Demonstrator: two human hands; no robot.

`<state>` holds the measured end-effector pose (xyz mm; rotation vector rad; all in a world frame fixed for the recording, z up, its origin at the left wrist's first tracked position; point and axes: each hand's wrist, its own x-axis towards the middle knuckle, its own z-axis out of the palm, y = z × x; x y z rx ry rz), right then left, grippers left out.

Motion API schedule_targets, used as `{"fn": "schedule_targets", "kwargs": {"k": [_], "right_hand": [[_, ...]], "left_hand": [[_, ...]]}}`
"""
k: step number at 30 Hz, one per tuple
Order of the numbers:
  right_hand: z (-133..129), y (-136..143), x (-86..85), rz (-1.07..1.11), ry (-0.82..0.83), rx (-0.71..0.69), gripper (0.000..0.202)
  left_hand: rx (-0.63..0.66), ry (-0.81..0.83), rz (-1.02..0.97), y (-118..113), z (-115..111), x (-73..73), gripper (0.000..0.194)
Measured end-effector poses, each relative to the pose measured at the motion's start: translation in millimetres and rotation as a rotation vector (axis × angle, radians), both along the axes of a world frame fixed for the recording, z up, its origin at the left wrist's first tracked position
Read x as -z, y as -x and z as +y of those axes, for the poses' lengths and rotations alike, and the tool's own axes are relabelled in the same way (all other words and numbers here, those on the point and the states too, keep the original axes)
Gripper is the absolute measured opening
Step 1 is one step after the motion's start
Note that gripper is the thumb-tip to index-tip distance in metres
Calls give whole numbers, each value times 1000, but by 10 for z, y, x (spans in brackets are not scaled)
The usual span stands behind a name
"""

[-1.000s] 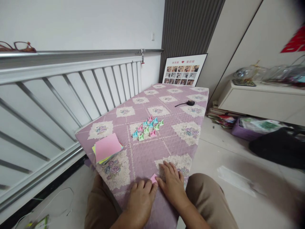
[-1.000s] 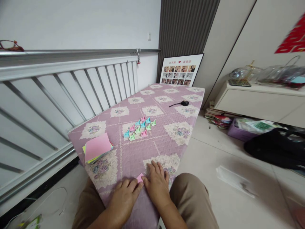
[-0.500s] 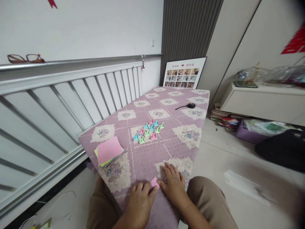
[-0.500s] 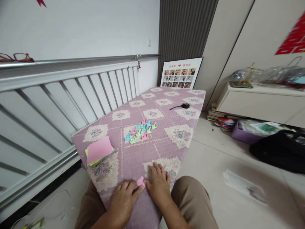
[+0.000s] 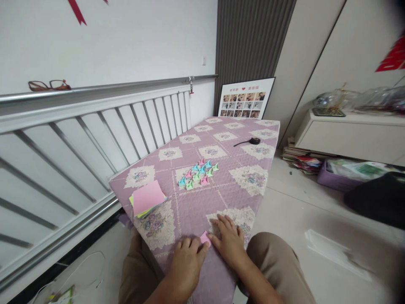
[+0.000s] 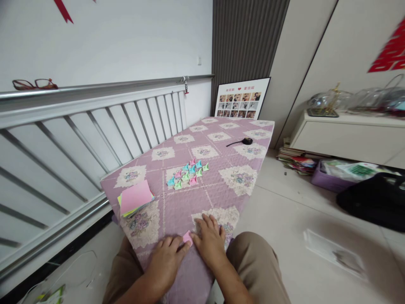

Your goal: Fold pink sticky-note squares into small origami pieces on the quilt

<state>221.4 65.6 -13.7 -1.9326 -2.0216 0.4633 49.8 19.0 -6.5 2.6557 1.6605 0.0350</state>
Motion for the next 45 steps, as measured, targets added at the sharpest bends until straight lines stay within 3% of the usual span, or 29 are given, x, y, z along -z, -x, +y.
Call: {"fn": "schedule_targets", "kwargs": {"k": [7, 11, 15, 24, 32, 36, 40, 45], "right_hand": [[-90, 67, -38, -17, -22, -25, 31], [-108, 72, -56, -28, -21, -32, 28], [-119, 56, -37, -23, -48, -39, 28], [-122, 42, -58, -16, -24, -77, 37], [-81, 9, -138, 179, 31, -179, 15], [-89, 54, -227, 276, -41, -270, 16], [-137, 107, -243, 161, -247, -374, 14], [-234, 119, -110, -9, -373, -491, 15]], "left_hand": [[-34, 74, -149, 4, 41, -42, 39], [-149, 154, -367, -45, 173, -138, 20], [-276, 187, -363, -119, 323, -171, 12], [-303, 248, -416, -152, 444, -133, 14], [-290, 283, -567, -140, 383, -61, 10], [-265, 225, -608, -102, 355, -132, 5], [-208, -9, -511, -46, 240, -181, 11], [-154, -136, -257, -11, 57, -55, 12]]}}
